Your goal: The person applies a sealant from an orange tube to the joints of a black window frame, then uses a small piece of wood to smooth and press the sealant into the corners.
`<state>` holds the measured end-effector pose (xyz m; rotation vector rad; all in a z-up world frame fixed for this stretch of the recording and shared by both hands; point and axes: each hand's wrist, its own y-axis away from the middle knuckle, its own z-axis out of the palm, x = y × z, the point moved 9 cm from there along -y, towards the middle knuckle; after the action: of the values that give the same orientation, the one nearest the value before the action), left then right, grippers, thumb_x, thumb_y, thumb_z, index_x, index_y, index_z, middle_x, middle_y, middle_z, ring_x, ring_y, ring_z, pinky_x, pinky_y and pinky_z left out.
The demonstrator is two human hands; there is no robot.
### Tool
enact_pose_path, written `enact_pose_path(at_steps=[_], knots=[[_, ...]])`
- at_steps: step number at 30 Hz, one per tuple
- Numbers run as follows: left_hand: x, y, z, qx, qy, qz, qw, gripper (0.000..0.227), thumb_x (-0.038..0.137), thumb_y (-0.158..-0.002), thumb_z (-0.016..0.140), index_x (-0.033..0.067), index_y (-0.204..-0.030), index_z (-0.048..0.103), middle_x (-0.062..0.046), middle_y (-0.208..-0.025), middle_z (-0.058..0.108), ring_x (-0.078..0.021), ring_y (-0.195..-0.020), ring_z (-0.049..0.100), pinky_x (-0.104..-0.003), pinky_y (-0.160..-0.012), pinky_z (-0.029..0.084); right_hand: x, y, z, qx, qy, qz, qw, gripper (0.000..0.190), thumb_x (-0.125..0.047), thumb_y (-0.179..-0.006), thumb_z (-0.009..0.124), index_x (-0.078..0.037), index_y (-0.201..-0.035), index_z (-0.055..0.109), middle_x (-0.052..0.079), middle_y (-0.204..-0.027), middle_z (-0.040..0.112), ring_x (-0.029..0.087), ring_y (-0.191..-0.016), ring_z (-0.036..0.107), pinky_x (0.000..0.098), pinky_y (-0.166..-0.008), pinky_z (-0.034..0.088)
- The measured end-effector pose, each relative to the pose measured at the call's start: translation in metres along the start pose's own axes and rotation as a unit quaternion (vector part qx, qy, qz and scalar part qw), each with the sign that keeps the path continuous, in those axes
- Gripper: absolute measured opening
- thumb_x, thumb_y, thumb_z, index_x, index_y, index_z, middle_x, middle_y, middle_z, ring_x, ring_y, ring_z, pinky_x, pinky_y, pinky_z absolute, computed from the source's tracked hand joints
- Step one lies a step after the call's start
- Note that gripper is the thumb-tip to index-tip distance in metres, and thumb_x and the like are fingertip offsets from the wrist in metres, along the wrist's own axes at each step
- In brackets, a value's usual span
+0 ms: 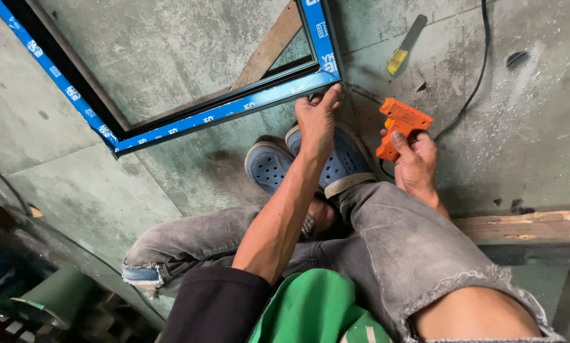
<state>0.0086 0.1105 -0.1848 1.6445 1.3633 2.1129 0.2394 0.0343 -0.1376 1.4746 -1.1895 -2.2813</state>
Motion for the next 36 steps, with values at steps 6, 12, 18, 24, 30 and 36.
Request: enact_pose_path(at_steps=[6, 12, 18, 24, 30, 36], knots=[[0.004, 0.002, 0.001, 0.005, -0.012, -0.001, 1.000, 0.045, 0.017, -0.081, 0.090, -0.0020, -0.110, 0.061, -0.010, -0.089, 0.068, -0.0185, -0.087, 0.070, -0.039, -0.080, 0.061, 0.016, -0.010, -0.008, -0.003, -0.017, -0.007, 1.000, 0.039, -0.010, -0.098, 0.076, 0.003, -0.128, 0.056, 0.021, -0.118, 0.067, 0.028, -0.105, 0.073, 0.0468, -0.088, 0.064], [0.001, -0.001, -0.002, -0.006, -0.017, 0.007, 1.000, 0.041, 0.018, -0.082, 0.090, -0.0030, -0.104, 0.063, -0.010, -0.084, 0.068, -0.0207, -0.087, 0.071, -0.041, -0.080, 0.060, -0.003, 0.000, 0.005, 0.002, -0.015, -0.004, 1.000, 0.037, -0.009, -0.098, 0.075, 0.005, -0.127, 0.057, 0.022, -0.118, 0.067, 0.029, -0.105, 0.073, 0.0474, -0.087, 0.064], [0.003, -0.001, -0.002, -0.007, -0.027, 0.015, 0.999, 0.036, 0.018, -0.083, 0.089, -0.0012, -0.100, 0.064, -0.007, -0.081, 0.067, -0.0191, -0.088, 0.072, -0.040, -0.080, 0.059, -0.003, 0.000, 0.009, 0.005, -0.014, 0.002, 1.000, 0.036, -0.009, -0.098, 0.075, 0.004, -0.125, 0.056, 0.021, -0.117, 0.068, 0.028, -0.104, 0.074, 0.0459, -0.084, 0.065], [0.006, 0.006, 0.000, -0.010, -0.025, 0.009, 1.000, 0.039, 0.021, -0.083, 0.090, 0.0016, -0.104, 0.063, -0.010, -0.086, 0.072, -0.0182, -0.086, 0.072, -0.038, -0.080, 0.059, -0.001, -0.002, 0.008, 0.003, -0.009, 0.004, 1.000, 0.037, -0.009, -0.098, 0.075, 0.005, -0.126, 0.056, 0.021, -0.118, 0.068, 0.029, -0.106, 0.073, 0.0463, -0.085, 0.065], [0.008, 0.008, 0.002, -0.006, -0.024, 0.000, 1.000, 0.047, 0.022, -0.082, 0.090, 0.0009, -0.111, 0.060, -0.012, -0.093, 0.071, -0.0189, -0.088, 0.071, -0.038, -0.081, 0.060, 0.001, -0.007, 0.008, -0.002, -0.002, -0.005, 1.000, 0.038, -0.011, -0.098, 0.077, 0.003, -0.127, 0.057, 0.020, -0.118, 0.068, 0.027, -0.105, 0.073, 0.0446, -0.086, 0.065], [0.016, 0.012, 0.004, -0.010, -0.013, -0.015, 1.000, 0.052, 0.023, -0.081, 0.091, -0.0014, -0.113, 0.058, -0.017, -0.092, 0.072, -0.0220, -0.085, 0.073, -0.037, -0.079, 0.061, 0.002, -0.012, 0.005, -0.013, 0.006, -0.016, 1.000, 0.036, -0.011, -0.098, 0.076, 0.003, -0.127, 0.058, 0.020, -0.118, 0.068, 0.027, -0.106, 0.073, 0.0444, -0.088, 0.065]])
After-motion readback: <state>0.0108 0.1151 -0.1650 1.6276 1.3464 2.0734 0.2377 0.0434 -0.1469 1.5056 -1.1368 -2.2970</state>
